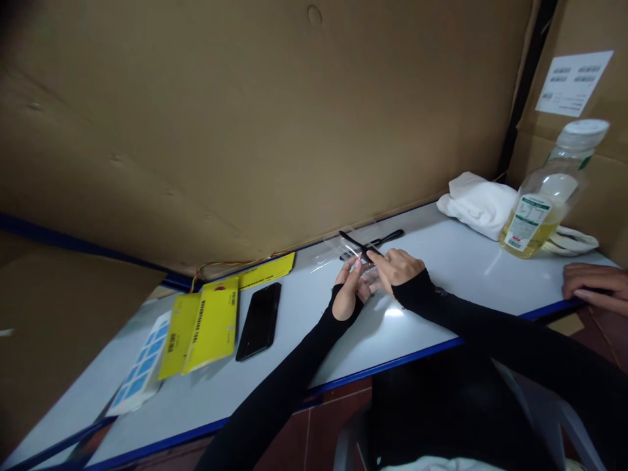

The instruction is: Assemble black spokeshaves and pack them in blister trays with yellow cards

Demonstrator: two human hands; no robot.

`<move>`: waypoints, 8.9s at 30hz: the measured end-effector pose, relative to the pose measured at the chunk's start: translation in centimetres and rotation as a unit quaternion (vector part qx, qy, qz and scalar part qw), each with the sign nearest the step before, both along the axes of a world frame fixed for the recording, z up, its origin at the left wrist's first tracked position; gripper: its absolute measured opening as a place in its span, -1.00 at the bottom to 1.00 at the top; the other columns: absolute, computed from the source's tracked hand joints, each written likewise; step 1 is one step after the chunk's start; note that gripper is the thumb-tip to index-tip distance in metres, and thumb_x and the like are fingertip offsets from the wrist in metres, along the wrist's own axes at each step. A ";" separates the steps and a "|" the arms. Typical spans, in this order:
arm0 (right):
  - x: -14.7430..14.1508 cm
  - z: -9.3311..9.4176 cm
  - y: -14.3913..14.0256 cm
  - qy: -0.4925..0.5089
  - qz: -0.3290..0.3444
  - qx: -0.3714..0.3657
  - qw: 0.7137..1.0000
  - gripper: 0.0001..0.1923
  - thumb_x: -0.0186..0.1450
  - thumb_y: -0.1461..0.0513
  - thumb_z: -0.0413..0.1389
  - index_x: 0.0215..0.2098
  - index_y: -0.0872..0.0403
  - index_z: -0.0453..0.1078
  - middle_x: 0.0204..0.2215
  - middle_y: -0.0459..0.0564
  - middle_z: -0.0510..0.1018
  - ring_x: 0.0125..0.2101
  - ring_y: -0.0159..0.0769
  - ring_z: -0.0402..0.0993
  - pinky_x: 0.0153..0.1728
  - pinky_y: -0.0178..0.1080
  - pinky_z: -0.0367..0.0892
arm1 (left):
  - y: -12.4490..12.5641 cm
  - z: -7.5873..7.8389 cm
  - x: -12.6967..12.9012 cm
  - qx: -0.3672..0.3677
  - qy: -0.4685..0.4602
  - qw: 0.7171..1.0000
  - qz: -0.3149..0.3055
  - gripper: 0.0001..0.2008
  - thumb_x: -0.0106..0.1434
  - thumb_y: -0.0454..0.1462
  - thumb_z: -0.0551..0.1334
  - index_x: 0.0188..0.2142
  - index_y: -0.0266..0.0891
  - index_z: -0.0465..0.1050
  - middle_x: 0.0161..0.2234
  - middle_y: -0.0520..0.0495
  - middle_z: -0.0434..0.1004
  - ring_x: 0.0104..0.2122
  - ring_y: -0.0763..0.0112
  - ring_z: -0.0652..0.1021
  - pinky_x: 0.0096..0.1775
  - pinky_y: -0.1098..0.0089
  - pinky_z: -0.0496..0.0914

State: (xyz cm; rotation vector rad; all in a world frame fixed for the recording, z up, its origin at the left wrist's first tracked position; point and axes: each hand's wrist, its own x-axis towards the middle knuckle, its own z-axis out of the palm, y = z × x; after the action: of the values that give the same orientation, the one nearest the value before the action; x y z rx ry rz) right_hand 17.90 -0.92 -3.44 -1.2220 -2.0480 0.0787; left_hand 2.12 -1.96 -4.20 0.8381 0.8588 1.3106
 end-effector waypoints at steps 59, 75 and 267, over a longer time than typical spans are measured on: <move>0.2 -0.7 0.2 -0.063 0.009 0.078 0.995 -0.75 0.46 0.24 0.05 -0.10 0.11 0.58 -0.29 0.14 0.59 -0.15 -0.09 0.42 -0.43 -0.19 0.26 | -0.1 0.4 -0.5 0.040 -0.030 0.999 0.006 -0.36 0.02 -0.23 0.60 -0.02 -0.09 0.29 0.04 -0.18 0.56 0.04 0.05 0.63 0.00 0.01 0.57; -0.2 0.4 -0.1 0.342 0.029 -0.209 0.916 -0.78 0.22 0.07 0.30 -0.37 0.06 0.54 -0.51 -0.07 0.61 -0.54 -0.39 0.38 -0.50 -0.30 0.17 | 0.6 0.1 -0.2 0.024 -0.066 0.996 0.057 -0.43 0.10 -0.05 0.55 -0.08 -0.12 0.27 -0.13 -0.09 0.65 -0.06 0.09 0.67 -0.02 -0.02 0.56; 1.7 1.2 0.6 0.228 0.188 -0.413 0.861 -0.42 0.15 0.03 0.38 0.04 0.01 0.35 -0.43 -0.10 0.61 -0.58 -0.42 0.41 -0.60 -0.36 0.32 | 1.0 0.4 -1.4 -0.044 -0.029 0.993 0.103 -0.43 0.01 -0.05 0.54 -0.08 -0.22 0.43 0.14 -0.31 0.57 -0.12 -0.08 0.70 -0.48 0.37 0.44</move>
State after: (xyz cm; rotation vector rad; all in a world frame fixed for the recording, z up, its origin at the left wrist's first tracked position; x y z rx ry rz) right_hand 19.59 -0.32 -2.27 -1.0769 -1.8074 1.4200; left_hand 0.75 -0.93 -3.75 0.6507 0.9699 1.4589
